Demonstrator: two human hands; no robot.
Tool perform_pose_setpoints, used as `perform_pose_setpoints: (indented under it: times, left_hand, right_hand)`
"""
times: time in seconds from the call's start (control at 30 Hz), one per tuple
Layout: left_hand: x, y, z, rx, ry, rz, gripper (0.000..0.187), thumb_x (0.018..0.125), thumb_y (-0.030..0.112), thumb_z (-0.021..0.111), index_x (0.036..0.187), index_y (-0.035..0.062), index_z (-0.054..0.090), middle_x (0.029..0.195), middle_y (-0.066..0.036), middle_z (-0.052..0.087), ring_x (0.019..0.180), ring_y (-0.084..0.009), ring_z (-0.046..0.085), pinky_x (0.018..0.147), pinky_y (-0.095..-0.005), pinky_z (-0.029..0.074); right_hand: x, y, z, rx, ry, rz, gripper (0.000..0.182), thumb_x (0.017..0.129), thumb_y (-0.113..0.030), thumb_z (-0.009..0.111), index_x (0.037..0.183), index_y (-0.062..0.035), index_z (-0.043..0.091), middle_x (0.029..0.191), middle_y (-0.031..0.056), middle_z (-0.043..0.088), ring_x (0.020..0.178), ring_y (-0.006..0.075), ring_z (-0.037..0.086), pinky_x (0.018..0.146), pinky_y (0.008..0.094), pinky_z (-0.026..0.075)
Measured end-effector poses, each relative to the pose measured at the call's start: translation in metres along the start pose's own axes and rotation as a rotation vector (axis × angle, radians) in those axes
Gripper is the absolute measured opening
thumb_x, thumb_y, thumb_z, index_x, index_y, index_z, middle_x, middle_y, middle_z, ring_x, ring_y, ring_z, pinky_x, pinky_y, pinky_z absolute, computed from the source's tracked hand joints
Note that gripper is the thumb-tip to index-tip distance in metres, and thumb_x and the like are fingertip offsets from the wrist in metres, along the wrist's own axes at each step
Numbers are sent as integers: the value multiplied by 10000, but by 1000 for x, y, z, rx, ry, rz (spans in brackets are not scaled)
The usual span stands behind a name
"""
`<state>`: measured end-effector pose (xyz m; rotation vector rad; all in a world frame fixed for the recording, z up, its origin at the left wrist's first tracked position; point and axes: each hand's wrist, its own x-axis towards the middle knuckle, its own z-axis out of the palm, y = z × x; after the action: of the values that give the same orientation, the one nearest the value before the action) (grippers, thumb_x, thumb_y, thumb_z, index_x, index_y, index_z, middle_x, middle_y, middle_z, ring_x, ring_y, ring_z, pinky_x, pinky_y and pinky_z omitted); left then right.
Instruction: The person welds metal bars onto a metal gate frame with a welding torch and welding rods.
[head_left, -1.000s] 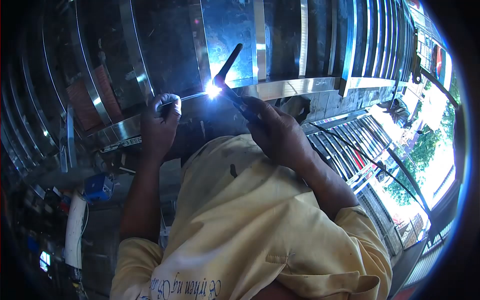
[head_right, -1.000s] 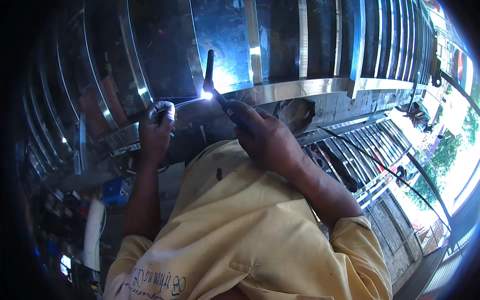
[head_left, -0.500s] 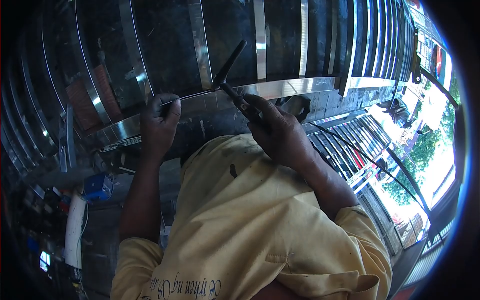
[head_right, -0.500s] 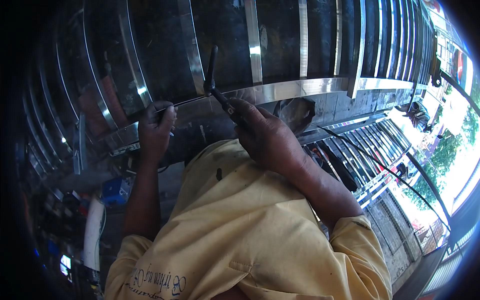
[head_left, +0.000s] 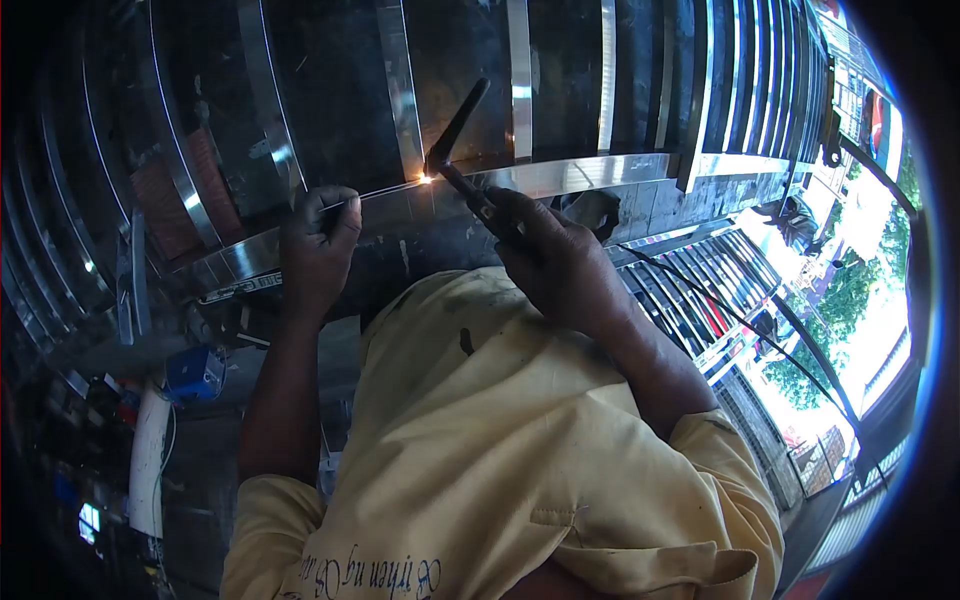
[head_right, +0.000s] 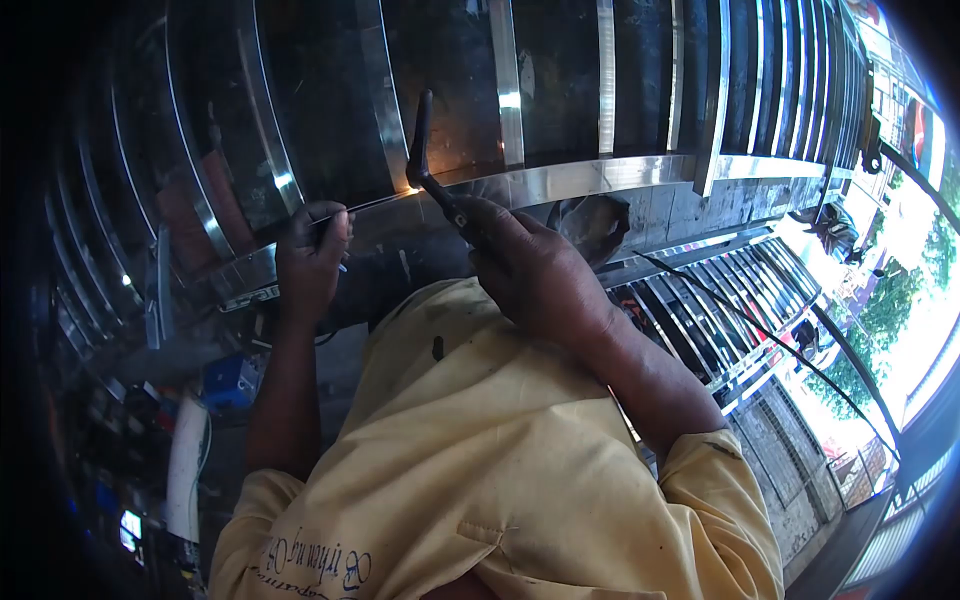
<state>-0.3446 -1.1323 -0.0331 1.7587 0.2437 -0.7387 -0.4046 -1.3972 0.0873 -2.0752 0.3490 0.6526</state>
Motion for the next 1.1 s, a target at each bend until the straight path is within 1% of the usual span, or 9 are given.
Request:
perform_pose_setpoints:
  times: [0.07,0.13,0.37,0.47,0.6,0.9,1.0,1.1]
  left_hand:
    - [0,-1,0,5,-1,7,121,983,139,689,1044,35,680,876,-16,692,773,-45,593,674,-240,481]
    - [1,-2,-1,34,-16,27,130,994,126,671,1075,25,664,903,-35,703,764,-62,617,668,-239,503]
    - [0,-3,-3,28,-43,39,130,1001,119,660,1087,22,655,912,-44,704,753,-68,625,659,-238,513]
    - [0,-2,-1,32,-12,28,117,980,103,687,1066,24,681,903,-21,683,797,-56,608,688,-235,493]
    - [0,5,-1,-46,-16,-36,127,973,76,684,1087,20,681,918,-20,686,822,-56,615,703,-237,500]
    - [1,4,-2,-72,-12,-30,126,992,137,679,1034,19,679,830,5,665,709,-40,574,621,-233,459]
    - [1,2,-5,15,-59,-26,119,1006,108,645,1090,24,646,929,-55,709,769,-74,638,647,-235,514]
    - [1,0,-5,-5,-60,-25,116,1007,108,644,1089,25,645,925,-53,708,765,-72,634,646,-234,512]
  right_hand:
    - [-1,-6,-2,-6,-8,64,527,944,-115,646,1445,-109,485,1177,257,659,1018,413,704,824,446,584]
    - [-1,-8,-3,-10,-17,98,529,943,-111,645,1446,-104,482,1178,256,659,1022,409,705,824,445,584]
    - [0,-6,-1,-18,-44,112,528,951,-124,641,1453,-107,478,1182,251,660,1044,408,705,835,451,587]
    - [0,-8,-2,-12,-57,121,532,955,-131,640,1461,-121,477,1185,250,660,1052,411,701,840,455,586]
    - [3,-11,-2,-4,-43,92,519,958,-131,637,1454,-130,486,1191,253,657,1052,413,700,839,458,586]
    - [3,-17,-7,4,-38,109,520,950,-111,641,1445,-115,481,1182,250,662,1030,408,706,832,454,583]
    - [4,-22,-9,-1,-53,118,520,947,-103,642,1442,-113,483,1170,249,666,1030,406,705,834,450,583]
    - [7,-22,-10,14,-75,127,517,947,-105,641,1440,-112,486,1167,247,667,1038,405,703,841,448,581]
